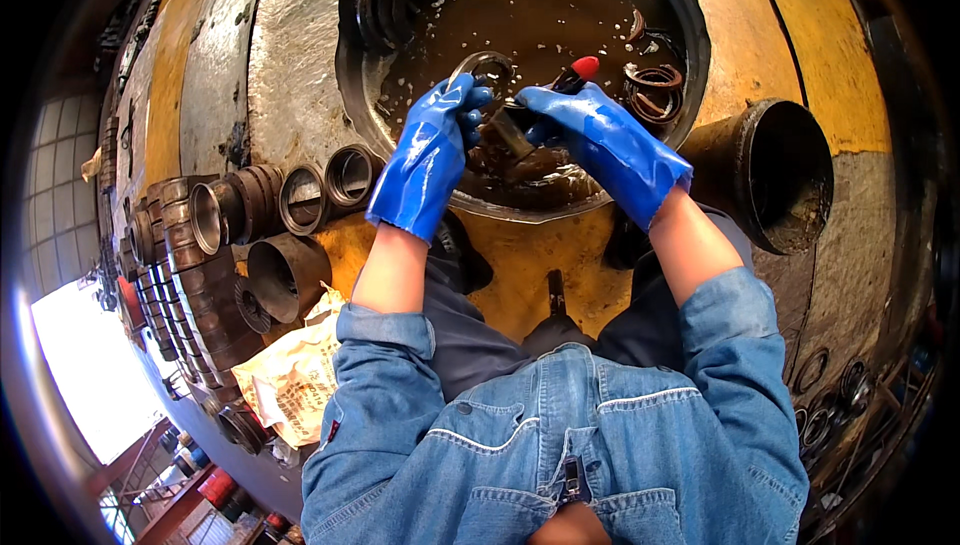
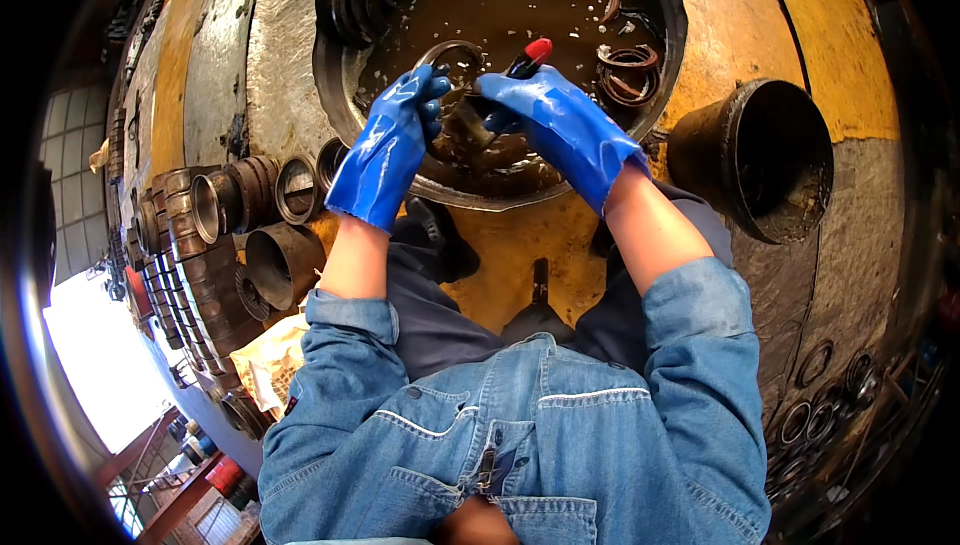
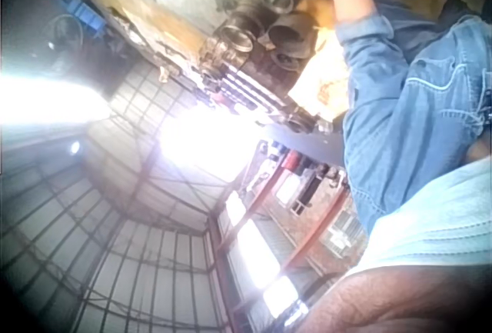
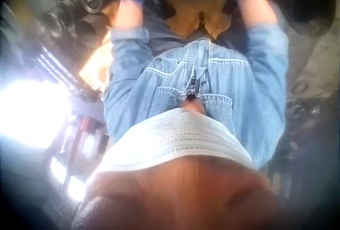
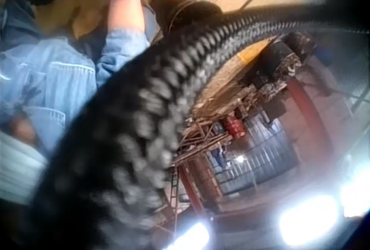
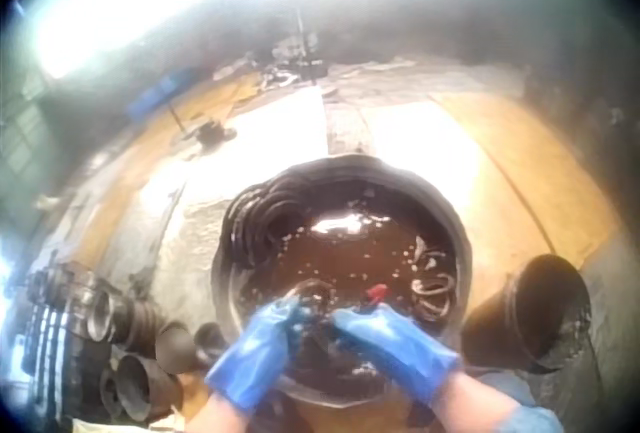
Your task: The person cleans metal rings by scrubbing them with a brush inside a container filled with oily liquid and then places the rings on the floor next to the container.
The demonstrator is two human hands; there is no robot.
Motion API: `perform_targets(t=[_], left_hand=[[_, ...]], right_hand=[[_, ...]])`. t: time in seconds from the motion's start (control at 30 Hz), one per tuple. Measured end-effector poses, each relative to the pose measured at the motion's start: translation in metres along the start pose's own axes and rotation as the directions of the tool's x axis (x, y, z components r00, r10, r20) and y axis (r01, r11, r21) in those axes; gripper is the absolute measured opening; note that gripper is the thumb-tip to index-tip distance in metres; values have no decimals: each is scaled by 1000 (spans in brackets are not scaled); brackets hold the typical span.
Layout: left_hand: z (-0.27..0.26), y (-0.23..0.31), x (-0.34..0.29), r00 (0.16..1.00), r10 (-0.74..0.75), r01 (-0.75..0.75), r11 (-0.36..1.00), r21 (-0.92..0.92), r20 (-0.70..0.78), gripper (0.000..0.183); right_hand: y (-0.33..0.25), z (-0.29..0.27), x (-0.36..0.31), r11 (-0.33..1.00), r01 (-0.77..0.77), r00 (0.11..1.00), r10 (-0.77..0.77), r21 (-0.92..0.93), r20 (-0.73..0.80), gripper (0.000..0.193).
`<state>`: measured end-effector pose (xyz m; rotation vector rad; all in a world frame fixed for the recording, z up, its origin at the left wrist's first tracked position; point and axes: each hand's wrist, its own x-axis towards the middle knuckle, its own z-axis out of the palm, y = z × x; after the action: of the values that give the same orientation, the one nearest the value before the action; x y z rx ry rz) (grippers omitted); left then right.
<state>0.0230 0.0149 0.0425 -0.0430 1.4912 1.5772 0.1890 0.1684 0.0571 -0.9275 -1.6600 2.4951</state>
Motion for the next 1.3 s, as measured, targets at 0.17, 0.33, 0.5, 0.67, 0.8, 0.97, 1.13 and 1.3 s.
perform_targets(t=[0.17,0.33,0.5,0.67,0.8,0.97,1.13,1.3], left_hand=[[1,13,-11,983,16,-11,1000,-26,184,33],[-2,25,-37,969,71,-74,997,4,236,35],[3,26,-44,974,100,-102,995,-1,201,32],[-4,28,-34,994,51,-48,998,-31,100,37],[-9,30,-27,970,85,-71,995,-70,228,32],[-14,27,-28,972,141,-137,990,-32,186,31],[-8,22,-25,969,239,-246,959,138,62,33],[12,24,-36,966,257,-242,832,499,39,39]], right_hand=[[20,12,8,987,36,978,-67,155,198,41],[-6,28,28,755,-82,996,47,-650,-71,40],[4,18,52,408,236,847,-531,-882,-19,24],[-3,15,44,19,551,468,-835,-834,290,12],[24,19,56,393,492,614,-789,-777,-11,15],[-5,16,44,719,-31,995,86,-694,44,36],[-11,6,29,757,-208,977,188,-619,-98,41],[18,-20,41,705,-270,949,80,-655,-305,39]])
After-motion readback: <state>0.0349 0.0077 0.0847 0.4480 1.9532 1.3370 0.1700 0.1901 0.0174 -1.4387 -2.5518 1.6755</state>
